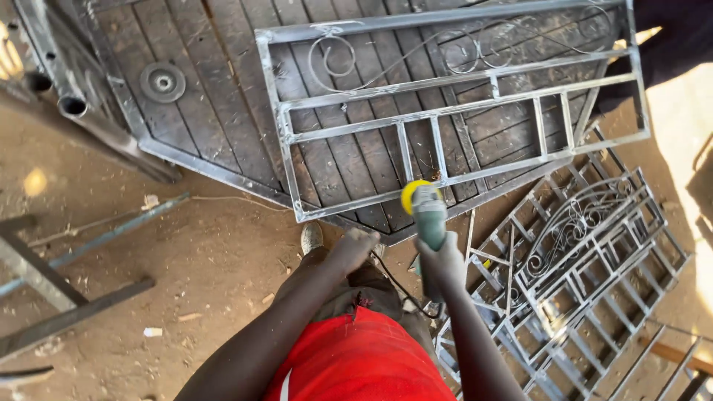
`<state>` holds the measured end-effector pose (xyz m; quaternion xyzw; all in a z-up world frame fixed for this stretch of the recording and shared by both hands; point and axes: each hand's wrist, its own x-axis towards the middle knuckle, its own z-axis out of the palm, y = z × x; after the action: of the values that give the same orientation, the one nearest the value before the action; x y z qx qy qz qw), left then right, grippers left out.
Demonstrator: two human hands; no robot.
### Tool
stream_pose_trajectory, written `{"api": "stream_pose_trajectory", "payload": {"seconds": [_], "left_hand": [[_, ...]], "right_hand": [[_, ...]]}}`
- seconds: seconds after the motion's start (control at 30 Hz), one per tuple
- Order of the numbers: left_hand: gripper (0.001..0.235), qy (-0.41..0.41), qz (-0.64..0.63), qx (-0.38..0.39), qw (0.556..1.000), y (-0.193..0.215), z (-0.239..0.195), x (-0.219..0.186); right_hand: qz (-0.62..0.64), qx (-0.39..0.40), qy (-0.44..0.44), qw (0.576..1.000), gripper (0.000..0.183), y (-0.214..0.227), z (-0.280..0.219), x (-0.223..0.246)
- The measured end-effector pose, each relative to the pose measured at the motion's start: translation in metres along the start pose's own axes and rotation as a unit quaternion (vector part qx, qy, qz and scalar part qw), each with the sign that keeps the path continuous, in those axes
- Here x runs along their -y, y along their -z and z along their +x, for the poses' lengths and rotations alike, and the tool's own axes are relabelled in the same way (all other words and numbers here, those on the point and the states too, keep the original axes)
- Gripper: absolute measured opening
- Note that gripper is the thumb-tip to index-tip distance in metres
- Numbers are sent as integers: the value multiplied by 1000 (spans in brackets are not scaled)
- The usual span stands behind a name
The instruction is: Using an angle grinder to smooth out weld joints on a decorative metal gate frame
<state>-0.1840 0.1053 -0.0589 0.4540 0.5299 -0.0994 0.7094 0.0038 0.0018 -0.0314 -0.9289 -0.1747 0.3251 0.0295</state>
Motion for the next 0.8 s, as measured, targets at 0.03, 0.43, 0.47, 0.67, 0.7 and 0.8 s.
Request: {"api": "stream_pose_trajectory", "payload": {"seconds": [0.03,0.43,0.47,0.67,0.7,0.8], "left_hand": [[66,2,9,-31,999,13,1,-5],[28,-104,499,-310,802,80,5,15],[28,-103,500,-311,802,83,17,29],[19,-277,545,-440,658,98,35,56],[16,-297,539,-447,649,98,33,53],[11,-298,545,-435,652,101,35,62]], "right_hand": [[43,-26,-13,999,67,4,6,-7],[7,64,45,997,55,7,-61,59],[8,65,45,997,55,11,-67,63],[1,87,56,995,54,28,-70,68],[33,67,30,997,54,35,-68,67],[105,39,-7,994,57,42,-59,58]]}}
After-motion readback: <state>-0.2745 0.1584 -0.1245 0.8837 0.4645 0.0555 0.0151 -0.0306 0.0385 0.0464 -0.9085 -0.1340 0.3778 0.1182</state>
